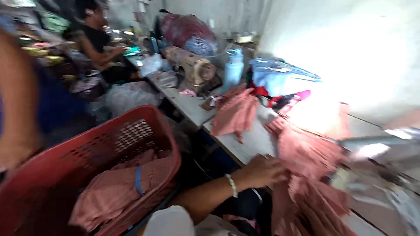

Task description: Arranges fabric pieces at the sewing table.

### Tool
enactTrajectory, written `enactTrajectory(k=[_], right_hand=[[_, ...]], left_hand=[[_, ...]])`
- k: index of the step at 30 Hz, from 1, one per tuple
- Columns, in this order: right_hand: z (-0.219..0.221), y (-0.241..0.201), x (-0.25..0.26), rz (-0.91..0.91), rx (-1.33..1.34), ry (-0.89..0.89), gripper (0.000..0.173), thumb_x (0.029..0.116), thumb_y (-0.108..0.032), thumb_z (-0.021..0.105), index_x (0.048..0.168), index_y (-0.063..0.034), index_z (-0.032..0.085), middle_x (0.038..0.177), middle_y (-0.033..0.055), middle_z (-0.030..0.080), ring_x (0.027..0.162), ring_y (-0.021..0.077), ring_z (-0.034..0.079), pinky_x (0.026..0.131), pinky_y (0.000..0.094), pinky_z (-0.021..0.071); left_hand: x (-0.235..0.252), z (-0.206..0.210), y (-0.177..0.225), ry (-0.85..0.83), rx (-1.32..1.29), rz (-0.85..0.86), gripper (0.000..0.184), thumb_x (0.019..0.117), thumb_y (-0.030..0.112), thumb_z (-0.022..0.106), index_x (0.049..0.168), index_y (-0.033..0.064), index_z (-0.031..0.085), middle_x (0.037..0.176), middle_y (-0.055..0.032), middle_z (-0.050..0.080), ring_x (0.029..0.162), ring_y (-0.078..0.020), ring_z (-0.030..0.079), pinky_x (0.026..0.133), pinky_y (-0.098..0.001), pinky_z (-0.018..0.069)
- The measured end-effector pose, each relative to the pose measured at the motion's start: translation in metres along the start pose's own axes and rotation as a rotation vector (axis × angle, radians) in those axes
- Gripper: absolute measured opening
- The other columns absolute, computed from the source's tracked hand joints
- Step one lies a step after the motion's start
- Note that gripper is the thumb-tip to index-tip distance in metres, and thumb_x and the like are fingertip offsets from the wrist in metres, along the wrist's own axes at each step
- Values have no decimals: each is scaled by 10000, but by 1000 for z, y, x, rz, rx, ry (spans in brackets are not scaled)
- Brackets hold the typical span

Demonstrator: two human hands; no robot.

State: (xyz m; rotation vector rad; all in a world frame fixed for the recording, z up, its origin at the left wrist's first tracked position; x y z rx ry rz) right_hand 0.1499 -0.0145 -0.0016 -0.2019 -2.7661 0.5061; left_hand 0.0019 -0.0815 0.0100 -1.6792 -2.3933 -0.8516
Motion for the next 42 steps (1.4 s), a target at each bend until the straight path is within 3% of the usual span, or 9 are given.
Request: enactTrajectory(k=[4,9,15,19,27,33,36,39,42], right_hand=[[-20,12,-13,83,-76,176,275,838,-187,743,1026,13,752,1103,203,743,925,406,742,699,577,600],[-30,25,-15,184,37,189,226,873,-171,709,1005,10,737,893,167,730,774,337,732,650,528,592],[-30,22,-10,220,27,257,395,894,-255,722,1231,-47,729,997,152,752,841,331,740,699,519,605],[-16,6,-2,176,-102,223,309,856,-196,770,1141,-80,757,1117,164,743,941,369,742,691,522,610],[-117,14,-7,134,-20,405,170,923,-73,612,1003,5,739,902,152,730,792,286,722,682,448,601],[-189,6,-5,-26,13,504,209,994,-128,581,1027,-106,787,1169,75,734,1053,150,686,938,319,549],[-209,-3,-6,-77,65,517,190,968,-100,583,1006,-96,769,1075,34,703,977,40,631,846,169,517],[-221,-11,-6,-120,60,509,186,958,-80,554,994,-69,736,976,11,693,915,13,629,819,156,520],[-239,-26,-14,-178,105,499,175,959,-71,563,1006,-69,732,990,-7,671,912,-6,616,807,131,519]], left_hand=[[-22,-2,-10,2,11,-111,283,996,222,626,1205,68,739,1223,-181,693,1192,-380,640,992,-565,503],[-33,-12,-16,64,-105,-129,284,976,152,624,1203,13,721,1240,-212,675,1165,-406,635,978,-569,499],[32,10,7,-55,-43,171,380,957,28,608,1332,34,668,1389,-198,624,1316,-377,580,1087,-549,462],[60,32,-4,-174,-87,240,262,1004,22,530,1153,27,745,1202,-167,720,1205,-340,654,1061,-509,481],[51,-78,33,-103,-239,277,243,945,185,625,1093,47,758,1003,-109,739,953,-230,709,846,-432,574],[49,-128,78,-228,-315,378,275,927,370,700,936,109,787,842,59,721,773,38,642,711,-153,530],[54,-143,91,-65,-112,384,206,924,291,691,862,113,772,761,17,632,701,-92,616,629,-297,514],[58,-152,98,-29,-192,420,130,927,198,693,880,91,751,865,31,635,773,-6,600,693,-151,512],[51,-159,107,72,-168,473,142,924,194,701,904,64,755,859,-7,658,761,-34,614,682,-166,506]])
Point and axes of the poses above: each hand's wrist, its own x-axis towards the middle knuckle, its own z-axis out of the palm, y = z × x, the point moved 10 cm from there along x, towards the middle knuckle
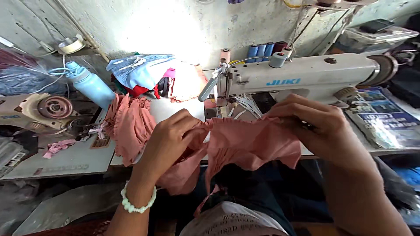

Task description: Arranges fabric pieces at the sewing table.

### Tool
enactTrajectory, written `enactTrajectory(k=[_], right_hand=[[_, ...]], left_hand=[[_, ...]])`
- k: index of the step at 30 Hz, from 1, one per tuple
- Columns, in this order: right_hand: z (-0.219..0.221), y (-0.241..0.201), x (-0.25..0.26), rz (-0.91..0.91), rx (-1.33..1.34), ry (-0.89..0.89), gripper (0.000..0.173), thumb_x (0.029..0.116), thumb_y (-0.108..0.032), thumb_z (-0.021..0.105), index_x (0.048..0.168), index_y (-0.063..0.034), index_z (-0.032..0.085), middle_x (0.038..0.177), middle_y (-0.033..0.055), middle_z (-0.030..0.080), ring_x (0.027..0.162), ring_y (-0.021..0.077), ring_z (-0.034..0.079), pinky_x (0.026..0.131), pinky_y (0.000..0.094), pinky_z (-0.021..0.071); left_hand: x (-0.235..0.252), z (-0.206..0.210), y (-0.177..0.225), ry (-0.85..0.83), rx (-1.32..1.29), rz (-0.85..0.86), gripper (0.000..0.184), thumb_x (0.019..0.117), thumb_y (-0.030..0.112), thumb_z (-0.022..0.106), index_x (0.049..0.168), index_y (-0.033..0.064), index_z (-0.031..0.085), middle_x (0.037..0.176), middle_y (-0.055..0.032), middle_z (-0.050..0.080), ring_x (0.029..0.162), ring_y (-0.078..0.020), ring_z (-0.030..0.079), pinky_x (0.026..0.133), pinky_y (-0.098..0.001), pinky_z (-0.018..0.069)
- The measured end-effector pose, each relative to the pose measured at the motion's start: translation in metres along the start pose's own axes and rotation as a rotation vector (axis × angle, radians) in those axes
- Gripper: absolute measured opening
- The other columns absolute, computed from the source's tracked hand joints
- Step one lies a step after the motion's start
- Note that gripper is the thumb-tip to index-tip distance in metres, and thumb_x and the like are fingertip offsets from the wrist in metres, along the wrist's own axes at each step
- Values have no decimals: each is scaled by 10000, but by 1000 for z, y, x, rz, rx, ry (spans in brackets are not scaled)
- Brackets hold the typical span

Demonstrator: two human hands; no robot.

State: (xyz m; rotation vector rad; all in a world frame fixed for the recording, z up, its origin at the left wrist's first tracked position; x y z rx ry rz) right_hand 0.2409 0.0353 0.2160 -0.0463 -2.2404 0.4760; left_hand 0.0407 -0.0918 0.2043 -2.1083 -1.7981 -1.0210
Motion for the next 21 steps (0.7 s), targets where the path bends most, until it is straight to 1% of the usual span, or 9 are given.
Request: enactTrajectory(k=[3,6,8,10,12,15,18,20,21], right_hand=[[-13,-16,5,-55,45,-49,179,1001,-106,549,1031,-102,725,1013,-31,667,948,-11,620,824,136,528],[-15,-8,16,-61,-144,0,193,951,-67,579,999,-75,766,1054,59,672,975,89,625,854,224,523],[-5,1,28,-49,-177,59,164,938,-55,626,987,-65,783,1041,116,637,983,171,596,861,299,493],[13,3,38,-40,-107,128,124,928,-63,681,978,-62,794,964,109,604,914,151,577,803,251,480],[37,3,46,-10,36,179,105,901,-63,719,962,-67,804,921,89,604,878,117,578,763,205,484],[50,9,44,99,162,197,157,903,-66,747,1055,-48,780,1015,83,614,895,82,601,757,173,518],[35,8,7,208,213,300,117,985,-97,645,1052,-19,700,981,31,665,771,18,613,641,155,525],[44,-9,-23,185,247,277,199,1025,-227,599,1066,-39,648,1003,32,704,820,10,652,670,159,547],[52,-23,-33,153,227,256,287,1037,-315,598,1072,-35,649,1059,73,717,904,40,667,722,171,543]], left_hand=[[-4,-2,14,1,-4,68,195,939,280,699,952,106,787,812,19,639,735,-30,594,651,-177,479],[2,-6,25,-72,-234,133,256,932,333,728,836,98,764,792,57,622,767,30,570,673,-119,459],[10,-4,41,-137,-407,211,248,938,301,733,788,104,725,982,36,646,963,1,591,813,-136,503],[18,2,58,-204,-509,294,254,973,318,692,799,133,673,1330,13,591,1262,-69,517,1003,-232,472],[26,7,66,-208,-581,334,261,989,329,668,812,139,660,1429,16,574,1413,-153,445,1143,-353,418],[27,9,53,-93,-623,259,264,961,295,712,776,112,666,1059,33,705,1195,-140,611,1089,-361,477],[16,6,24,33,-508,95,231,944,301,738,809,124,677,918,64,663,980,-49,652,1123,-390,463],[10,1,10,117,-421,0,225,927,307,753,815,134,665,911,89,625,868,21,616,889,-203,551],[8,1,8,144,-393,-28,228,920,298,758,814,123,658,909,88,598,817,49,570,752,-119,510]])
Point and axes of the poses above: each hand's wrist, its own x-axis towards the middle knuckle, its own z-axis out of the palm, y = z × x, the point moved 10 cm from there along x, towards the middle knuckle
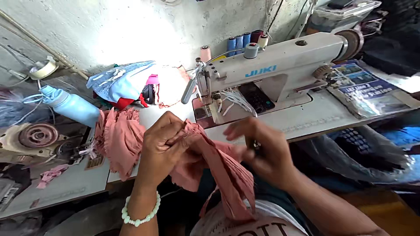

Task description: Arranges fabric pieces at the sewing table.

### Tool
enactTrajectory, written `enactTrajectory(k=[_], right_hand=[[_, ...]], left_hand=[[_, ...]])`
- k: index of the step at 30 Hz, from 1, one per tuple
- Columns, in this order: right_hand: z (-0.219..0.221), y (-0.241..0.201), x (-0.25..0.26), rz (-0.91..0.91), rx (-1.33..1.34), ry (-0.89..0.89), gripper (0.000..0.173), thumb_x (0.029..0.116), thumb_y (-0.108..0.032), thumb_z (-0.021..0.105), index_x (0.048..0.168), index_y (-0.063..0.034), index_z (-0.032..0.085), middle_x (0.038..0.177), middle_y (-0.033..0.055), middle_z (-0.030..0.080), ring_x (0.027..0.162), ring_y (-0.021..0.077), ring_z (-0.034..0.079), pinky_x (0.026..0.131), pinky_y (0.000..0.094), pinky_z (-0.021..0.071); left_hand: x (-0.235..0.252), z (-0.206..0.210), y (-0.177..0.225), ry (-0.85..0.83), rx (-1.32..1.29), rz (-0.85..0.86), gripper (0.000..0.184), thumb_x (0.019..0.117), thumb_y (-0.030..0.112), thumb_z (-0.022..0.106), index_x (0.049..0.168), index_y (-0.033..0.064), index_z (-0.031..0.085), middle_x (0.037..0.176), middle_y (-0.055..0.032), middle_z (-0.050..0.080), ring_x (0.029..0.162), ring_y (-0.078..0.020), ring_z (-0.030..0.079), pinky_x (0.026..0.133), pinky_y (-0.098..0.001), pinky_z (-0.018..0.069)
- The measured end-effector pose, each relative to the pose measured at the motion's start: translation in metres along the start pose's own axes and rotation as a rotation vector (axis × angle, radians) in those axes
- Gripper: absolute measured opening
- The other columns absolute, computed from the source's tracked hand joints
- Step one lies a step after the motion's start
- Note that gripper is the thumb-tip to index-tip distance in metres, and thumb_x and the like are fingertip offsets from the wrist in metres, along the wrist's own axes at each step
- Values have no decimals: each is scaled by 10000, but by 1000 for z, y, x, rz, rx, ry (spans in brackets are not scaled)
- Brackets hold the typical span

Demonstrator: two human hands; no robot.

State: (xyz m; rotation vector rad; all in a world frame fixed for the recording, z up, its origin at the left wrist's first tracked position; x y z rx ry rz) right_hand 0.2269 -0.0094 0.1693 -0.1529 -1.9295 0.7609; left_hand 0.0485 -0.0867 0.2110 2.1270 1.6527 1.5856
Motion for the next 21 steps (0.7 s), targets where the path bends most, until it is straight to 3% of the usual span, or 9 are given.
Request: enactTrajectory(k=[2,5,7,10,15,21], right_hand=[[17,-17,-18,-49,-130,-11,369,1007,-417,645,1081,-55,646,1117,131,686,996,120,665,780,201,551],[34,-7,-28,9,-242,-9,244,926,-228,725,1089,-61,654,1052,132,697,938,174,680,749,241,563],[34,4,-32,49,-223,34,189,905,-129,706,1058,-42,638,944,107,696,822,130,653,700,195,530],[33,6,-37,-4,-229,76,111,955,-119,650,1039,-55,618,874,84,660,792,123,615,690,172,495],[47,-9,-53,-172,-268,55,162,1028,-102,561,1132,-48,672,894,101,656,795,199,596,682,257,494],[76,-1,-62,-53,-56,-89,118,982,-128,623,1055,-80,702,826,54,626,783,154,579,682,212,483]], left_hand=[[0,2,0,19,34,-16,216,918,264,756,824,86,676,974,59,607,847,47,569,720,-93,493],[1,6,4,-13,-25,-20,184,950,244,727,943,60,737,1148,17,719,1015,-41,680,861,-197,580],[-5,-3,0,8,-50,-55,169,954,279,719,1013,124,751,1079,73,744,968,-26,701,835,-192,590],[-27,-22,-12,34,-71,-106,132,942,327,734,973,203,766,1048,116,755,951,-13,707,826,-195,591],[-68,-34,-28,67,-200,-180,108,943,271,737,1026,224,788,1151,91,752,1076,-55,700,936,-240,581],[-91,-41,-44,131,-198,-273,124,953,323,716,992,234,794,1167,76,750,1100,-75,696,961,-255,569]])
Point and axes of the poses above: each hand's wrist, its own x-axis towards the middle knuckle, its own z-axis out of the palm, y = z × x, the point moved 10 cm from there along x, towards the middle knuckle
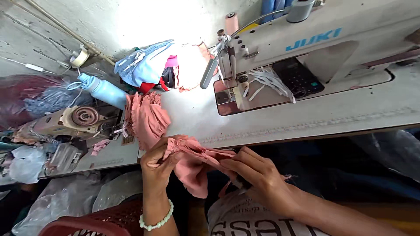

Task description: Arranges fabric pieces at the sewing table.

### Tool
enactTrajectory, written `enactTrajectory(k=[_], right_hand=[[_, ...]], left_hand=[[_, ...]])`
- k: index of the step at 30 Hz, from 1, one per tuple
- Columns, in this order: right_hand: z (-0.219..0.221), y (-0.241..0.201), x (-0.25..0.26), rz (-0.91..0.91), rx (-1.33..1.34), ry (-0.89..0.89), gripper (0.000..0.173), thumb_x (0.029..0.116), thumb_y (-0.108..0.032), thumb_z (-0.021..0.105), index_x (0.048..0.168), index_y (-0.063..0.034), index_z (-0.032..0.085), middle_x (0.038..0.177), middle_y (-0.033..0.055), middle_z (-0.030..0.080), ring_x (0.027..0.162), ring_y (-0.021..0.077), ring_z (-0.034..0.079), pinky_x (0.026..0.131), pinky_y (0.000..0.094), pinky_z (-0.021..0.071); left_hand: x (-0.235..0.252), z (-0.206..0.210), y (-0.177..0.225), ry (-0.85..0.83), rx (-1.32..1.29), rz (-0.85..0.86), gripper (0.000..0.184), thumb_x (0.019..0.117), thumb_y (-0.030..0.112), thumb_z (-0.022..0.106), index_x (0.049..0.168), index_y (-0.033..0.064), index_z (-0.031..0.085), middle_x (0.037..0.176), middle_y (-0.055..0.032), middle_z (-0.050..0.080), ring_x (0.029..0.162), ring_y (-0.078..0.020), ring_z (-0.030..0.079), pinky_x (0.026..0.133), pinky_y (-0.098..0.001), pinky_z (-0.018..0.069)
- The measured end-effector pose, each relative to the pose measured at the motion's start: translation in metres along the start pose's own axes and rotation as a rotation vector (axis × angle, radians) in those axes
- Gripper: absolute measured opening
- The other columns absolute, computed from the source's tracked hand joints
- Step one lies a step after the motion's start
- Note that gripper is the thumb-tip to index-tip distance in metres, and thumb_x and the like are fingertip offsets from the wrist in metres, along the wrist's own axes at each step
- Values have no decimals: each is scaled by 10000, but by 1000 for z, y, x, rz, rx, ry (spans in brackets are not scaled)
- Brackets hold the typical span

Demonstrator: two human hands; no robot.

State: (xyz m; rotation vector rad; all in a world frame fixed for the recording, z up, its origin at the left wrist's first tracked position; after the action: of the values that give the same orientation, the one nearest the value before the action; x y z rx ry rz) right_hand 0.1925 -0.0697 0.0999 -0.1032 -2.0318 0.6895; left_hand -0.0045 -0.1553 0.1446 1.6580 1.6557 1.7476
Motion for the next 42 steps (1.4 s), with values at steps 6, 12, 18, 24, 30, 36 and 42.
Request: enactTrajectory(k=[6,12,18,24,30,36,42], right_hand=[[28,28,-4,175,51,-132,51,879,-163,688,889,-123,719,1273,167,675,1053,269,675,709,338,579],[2,33,0,116,71,-17,113,980,-147,641,939,-71,713,999,81,742,879,134,659,754,200,523],[-20,34,2,81,-8,-72,101,986,-170,647,946,-87,689,982,67,727,875,135,638,738,198,502],[-23,37,-3,93,-3,-84,111,954,-168,667,894,-79,639,933,76,705,858,116,618,723,167,476],[-27,42,-4,149,28,-76,131,931,-160,687,883,-66,610,866,65,675,820,65,602,704,124,461],[-32,51,-8,190,-24,-95,176,932,-170,685,1044,-34,686,854,78,671,793,41,587,732,98,450],[-37,53,-12,188,-38,-91,159,966,-195,678,982,-47,733,853,78,670,841,33,604,759,92,453]], left_hand=[[4,2,8,-25,5,31,165,972,348,686,1053,250,792,1172,103,743,1087,-41,688,942,-226,565],[-5,-14,11,-62,56,55,92,955,289,727,957,214,779,1162,78,745,1084,-71,698,933,-241,577],[-26,-13,-6,-46,42,-28,93,900,274,789,945,193,783,1110,88,755,1004,-28,709,841,-181,590],[-36,-9,-18,27,-31,-54,112,880,289,801,976,231,786,1045,108,768,963,-7,717,821,-175,593],[-38,-3,-21,55,-38,-78,94,872,274,812,936,214,778,1019,93,771,938,-20,725,805,-184,601],[-42,7,-23,40,-49,-116,99,886,235,792,958,167,790,1050,64,775,967,-23,723,817,-185,600],[-44,15,-28,75,-101,-153,99,888,216,787,967,157,782,1036,77,771,918,4,713,779,-163,589]])
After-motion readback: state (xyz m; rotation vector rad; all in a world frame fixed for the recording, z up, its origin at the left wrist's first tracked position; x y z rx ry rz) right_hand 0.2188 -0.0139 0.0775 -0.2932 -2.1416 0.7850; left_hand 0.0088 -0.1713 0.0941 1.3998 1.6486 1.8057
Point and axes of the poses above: each hand's wrist, its own x-axis towards the middle knuckle, its own z-axis out of the palm, y = z × x, the point moved 10 cm from there along x, towards the middle knuckle
